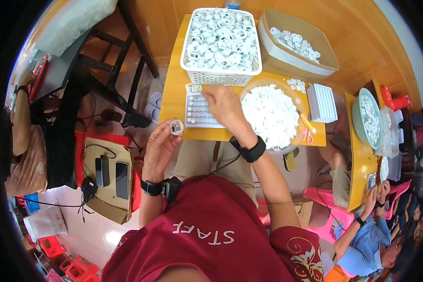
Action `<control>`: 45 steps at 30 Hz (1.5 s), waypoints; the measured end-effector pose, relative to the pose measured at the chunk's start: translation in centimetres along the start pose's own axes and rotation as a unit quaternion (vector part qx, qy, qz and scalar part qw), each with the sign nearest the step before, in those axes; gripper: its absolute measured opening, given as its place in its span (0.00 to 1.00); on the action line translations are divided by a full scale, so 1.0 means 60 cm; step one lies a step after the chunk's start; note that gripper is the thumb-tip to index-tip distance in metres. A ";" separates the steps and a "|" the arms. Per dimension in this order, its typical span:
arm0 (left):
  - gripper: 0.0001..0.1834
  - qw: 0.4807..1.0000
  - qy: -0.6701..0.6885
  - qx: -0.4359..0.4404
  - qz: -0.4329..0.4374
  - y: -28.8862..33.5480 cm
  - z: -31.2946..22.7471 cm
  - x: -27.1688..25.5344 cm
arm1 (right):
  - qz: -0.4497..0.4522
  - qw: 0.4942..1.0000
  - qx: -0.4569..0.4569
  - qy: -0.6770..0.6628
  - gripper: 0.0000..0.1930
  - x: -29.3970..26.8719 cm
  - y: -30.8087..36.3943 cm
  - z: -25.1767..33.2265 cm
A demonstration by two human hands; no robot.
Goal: The person picks up a white plastic component and a small metal piece by hand, fits the metal piece into the plastic component, and places the assembled unit into a tray.
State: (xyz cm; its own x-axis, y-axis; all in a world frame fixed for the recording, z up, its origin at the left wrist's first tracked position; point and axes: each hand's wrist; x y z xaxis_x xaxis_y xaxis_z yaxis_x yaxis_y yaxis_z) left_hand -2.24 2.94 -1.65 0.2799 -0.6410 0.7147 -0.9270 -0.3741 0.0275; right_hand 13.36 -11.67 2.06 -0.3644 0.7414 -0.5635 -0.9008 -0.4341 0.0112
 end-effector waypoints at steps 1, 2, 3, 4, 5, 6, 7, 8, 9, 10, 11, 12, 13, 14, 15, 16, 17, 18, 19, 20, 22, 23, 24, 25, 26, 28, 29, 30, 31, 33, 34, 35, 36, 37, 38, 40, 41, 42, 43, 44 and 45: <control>0.15 1.000 0.000 0.005 -0.002 -0.001 -0.001 -0.001 | 0.003 0.996 -0.045 0.082 0.10 0.016 0.000 -0.009; 0.15 1.000 -0.006 0.006 -0.008 -0.002 -0.002 -0.001 | 0.003 0.983 -0.089 0.163 0.12 0.028 -0.001 -0.017; 0.15 1.000 -0.011 0.006 -0.016 -0.002 -0.003 -0.003 | 0.005 0.983 -0.092 0.162 0.12 0.039 -0.002 -0.015; 0.15 1.000 -0.012 0.008 -0.016 -0.003 -0.001 -0.005 | 0.006 0.978 -0.134 0.157 0.14 0.048 -0.003 -0.012; 0.15 1.000 0.000 0.002 -0.013 -0.005 0.004 -0.007 | 0.006 0.973 -0.176 0.152 0.16 0.053 -0.003 -0.011; 0.14 1.000 0.013 -0.004 -0.010 -0.009 0.008 -0.010 | 0.004 0.972 -0.178 0.151 0.16 0.056 -0.004 -0.011; 0.14 1.000 0.012 -0.002 -0.008 -0.012 0.014 -0.013 | 0.036 0.966 -0.181 0.183 0.18 0.059 -0.002 -0.012; 0.14 1.000 0.010 -0.011 -0.012 -0.015 0.021 -0.016 | 0.067 0.957 -0.183 0.214 0.19 0.061 0.001 -0.011; 0.14 1.000 0.009 -0.018 -0.018 -0.018 0.026 -0.016 | 0.067 0.957 -0.185 0.215 0.19 0.060 0.006 -0.011; 0.14 1.000 0.010 -0.016 -0.017 -0.020 0.028 -0.012 | 0.055 0.954 -0.199 0.218 0.19 0.056 0.013 -0.012; 0.14 1.000 0.011 -0.023 -0.011 -0.022 0.029 -0.009 | 0.044 0.950 -0.214 0.221 0.18 0.052 0.019 -0.013; 0.14 0.999 0.013 -0.031 -0.003 -0.022 0.030 -0.007 | 0.042 0.950 -0.214 0.222 0.18 0.048 0.024 -0.017; 0.14 0.999 0.013 -0.031 -0.002 -0.023 0.032 -0.006 | 0.040 0.944 -0.221 0.241 0.19 0.045 0.027 -0.023; 0.14 0.999 0.010 -0.037 -0.006 -0.024 0.035 -0.007 | 0.038 0.938 -0.227 0.260 0.20 0.040 0.032 -0.028; 0.14 0.999 0.006 -0.043 -0.010 -0.024 0.037 -0.008 | 0.038 0.937 -0.228 0.261 0.20 0.034 0.038 -0.028; 0.14 0.999 0.007 -0.042 -0.010 -0.023 0.036 -0.008 | 0.045 0.936 -0.219 0.271 0.20 0.027 0.045 -0.026; 0.14 0.999 0.008 -0.039 -0.013 -0.022 0.035 -0.008 | 0.052 0.935 -0.210 0.280 0.20 0.019 0.052 -0.025; 0.14 0.999 0.009 -0.036 -0.016 -0.021 0.034 -0.008 | 0.051 0.935 -0.210 0.281 0.20 0.012 0.060 -0.023; 0.14 0.999 0.009 -0.035 -0.015 -0.020 0.034 -0.009 | 0.059 0.933 -0.203 0.292 0.19 0.004 0.067 -0.022; 0.14 0.999 0.007 -0.035 -0.018 -0.020 0.033 -0.012 | 0.066 0.930 -0.196 0.304 0.18 -0.003 0.072 -0.021; 0.14 0.999 0.005 -0.034 -0.021 -0.021 0.031 -0.016 | 0.028 0.947 -0.198 0.252 0.16 -0.020 0.075 -0.019; 0.14 0.999 0.003 -0.032 -0.020 -0.021 0.030 -0.018 | -0.009 0.960 -0.197 0.198 0.15 -0.026 0.074 -0.021; 0.15 0.999 0.000 -0.032 -0.017 -0.021 0.029 -0.017 | -0.011 0.960 -0.196 0.198 0.15 -0.032 0.073 -0.025; 0.15 0.999 0.000 -0.033 -0.016 -0.020 0.027 -0.015 | -0.031 0.978 -0.128 0.163 0.12 -0.035 0.068 -0.032; 0.14 0.999 0.002 -0.030 -0.018 -0.020 0.025 -0.013 | -0.051 0.989 -0.059 0.128 0.10 -0.035 0.064 -0.039; 0.14 0.999 0.002 -0.028 -0.019 -0.022 0.025 -0.009 | -0.068 0.989 -0.064 0.116 0.08 -0.017 0.058 -0.057; 0.14 0.999 0.002 -0.029 -0.016 -0.022 0.024 -0.008 | -0.083 0.989 -0.070 0.104 0.07 -0.008 0.055 -0.061; 0.14 0.999 0.002 -0.030 -0.014 -0.022 0.024 -0.008 | -0.083 0.989 -0.069 0.103 0.07 0.000 0.053 -0.057; 0.14 0.999 0.002 -0.031 -0.015 -0.021 0.023 -0.005 | -0.083 0.988 -0.070 0.107 0.07 0.009 0.050 -0.052; 0.14 1.000 0.001 -0.029 -0.007 -0.020 0.021 0.003 | -0.081 0.988 -0.072 0.108 0.07 0.019 0.045 -0.047; 0.14 1.000 0.000 -0.028 -0.009 -0.020 0.021 0.006 | -0.084 0.987 -0.076 0.115 0.07 0.024 0.042 -0.047; 0.14 0.999 0.005 -0.032 -0.002 -0.020 0.022 0.008 | -0.086 0.986 -0.081 0.122 0.06 0.028 0.039 -0.047; 0.14 0.999 0.011 -0.037 0.003 -0.019 0.023 0.010 | -0.082 0.986 -0.081 0.119 0.06 0.032 0.037 -0.049; 0.14 0.999 0.009 -0.036 -0.002 -0.020 0.023 0.012 | -0.086 0.986 -0.086 0.112 0.05 0.033 0.034 -0.053; 0.14 0.999 0.009 -0.037 0.005 -0.021 0.023 0.015 | -0.090 0.986 -0.091 0.106 0.04 0.034 0.032 -0.056; 0.14 0.999 0.008 -0.037 0.007 -0.020 0.023 0.020 | -0.085 0.986 -0.098 0.101 0.04 0.033 0.032 -0.051; 0.14 0.999 0.013 -0.041 0.011 -0.020 0.023 0.022 | -0.085 0.986 -0.105 0.099 0.04 0.033 0.033 -0.050; 0.14 0.999 0.018 -0.045 0.019 -0.021 0.023 0.025 | -0.077 0.987 -0.100 0.096 0.05 0.031 0.033 -0.052; 0.14 0.999 0.017 -0.046 0.019 -0.021 0.024 0.027 | -0.077 0.988 -0.100 0.095 0.05 0.028 0.036 -0.051; 0.15 0.999 0.016 -0.048 0.019 -0.020 0.024 0.030 | -0.085 0.991 -0.084 0.066 0.05 0.024 0.041 -0.047; 0.15 0.999 0.015 -0.049 0.018 -0.020 0.025 0.032 | -0.091 0.993 -0.070 0.037 0.05 0.019 0.046 -0.041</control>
State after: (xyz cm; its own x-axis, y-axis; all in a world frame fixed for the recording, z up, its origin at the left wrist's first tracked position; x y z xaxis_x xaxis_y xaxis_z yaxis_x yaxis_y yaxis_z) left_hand -0.25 1.17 -1.35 0.2387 -0.6321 0.7372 -0.9570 -0.2820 0.0681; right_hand 11.02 -13.29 -0.55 -0.1756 0.7766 -0.6050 -0.9067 -0.3669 -0.2079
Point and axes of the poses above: each hand's wrist, its own y-axis away from the middle knuckle, its own x-axis out of the palm, z = x × y, and after that the axes turned 14 degrees about x, right-handed
